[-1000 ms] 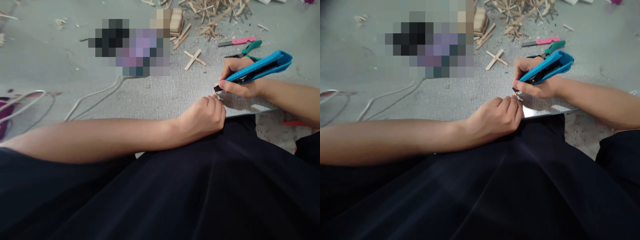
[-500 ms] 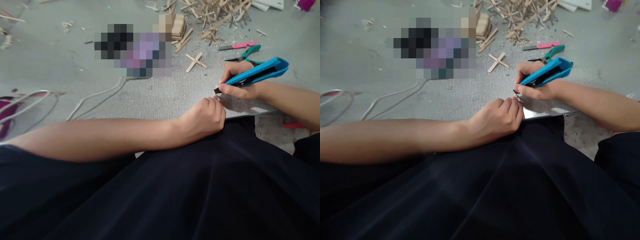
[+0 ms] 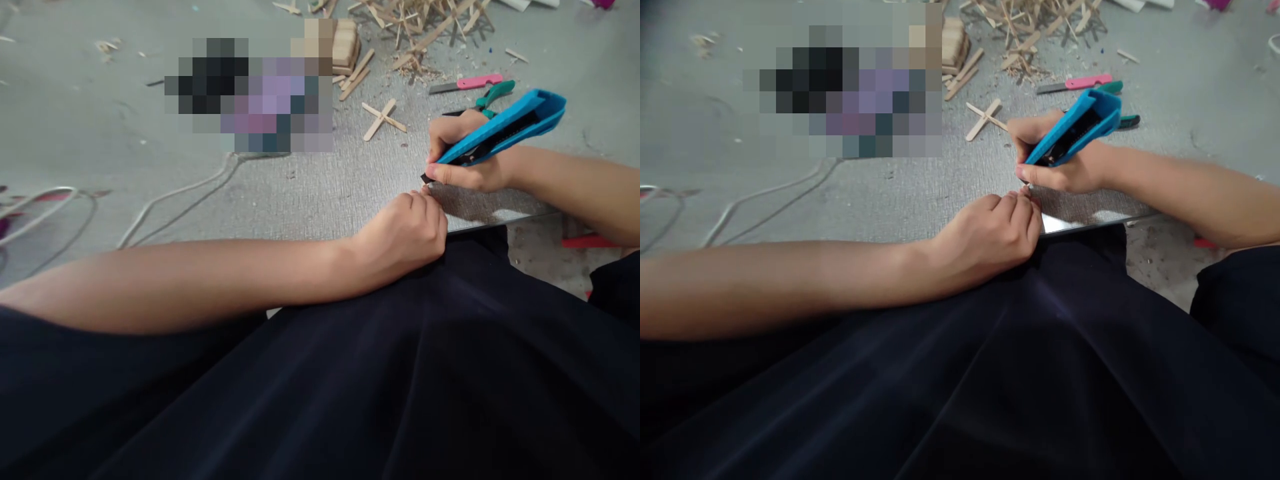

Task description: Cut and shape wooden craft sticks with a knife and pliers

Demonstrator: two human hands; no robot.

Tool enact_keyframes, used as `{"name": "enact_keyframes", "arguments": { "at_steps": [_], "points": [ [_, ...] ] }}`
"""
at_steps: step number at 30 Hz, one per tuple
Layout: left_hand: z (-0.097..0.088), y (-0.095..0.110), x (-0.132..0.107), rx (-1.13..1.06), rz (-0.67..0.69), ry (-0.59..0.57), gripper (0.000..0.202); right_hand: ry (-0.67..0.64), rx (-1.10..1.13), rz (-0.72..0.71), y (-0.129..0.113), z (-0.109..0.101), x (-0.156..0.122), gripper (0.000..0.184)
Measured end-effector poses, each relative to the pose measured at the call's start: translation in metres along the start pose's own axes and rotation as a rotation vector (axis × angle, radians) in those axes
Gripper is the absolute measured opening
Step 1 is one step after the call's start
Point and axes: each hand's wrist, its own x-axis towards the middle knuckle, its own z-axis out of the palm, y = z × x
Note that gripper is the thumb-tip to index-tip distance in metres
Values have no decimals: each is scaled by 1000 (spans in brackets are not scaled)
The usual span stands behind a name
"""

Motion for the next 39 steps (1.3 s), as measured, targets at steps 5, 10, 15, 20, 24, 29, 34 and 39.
{"name": "enact_keyframes", "arguments": {
  "at_steps": [5, 10, 15, 20, 24, 29, 34, 39],
  "points": [
    [-1, 0, -1, 3, -1, -6, 42, -8, 39, 65, -1, 1, 1, 53],
    [1, 0, -3, -73, -28, -20, 43, -9, -80, 55, -3, 4, -5, 46],
    [3, 0, -4, -93, -35, -18, 38, 89, -74, -17, -7, 8, -15, 50],
    [-1, -5, -3, -74, 6, -32, 42, 300, 97, -60, -5, 10, -14, 67],
    [-2, -8, -4, -68, 21, -11, 43, 258, 208, -146, 1, 11, -12, 70],
    [1, -8, -7, -5, 40, 70, 37, 321, 255, -73, -13, 2, -18, 88],
    [3, -12, -7, -86, 55, 96, 33, 567, -15, -63, -49, -14, -37, 70],
    [7, -19, -13, -183, 141, 247, 24, 786, -51, -68, -62, -3, -59, 55]
  ]
}}
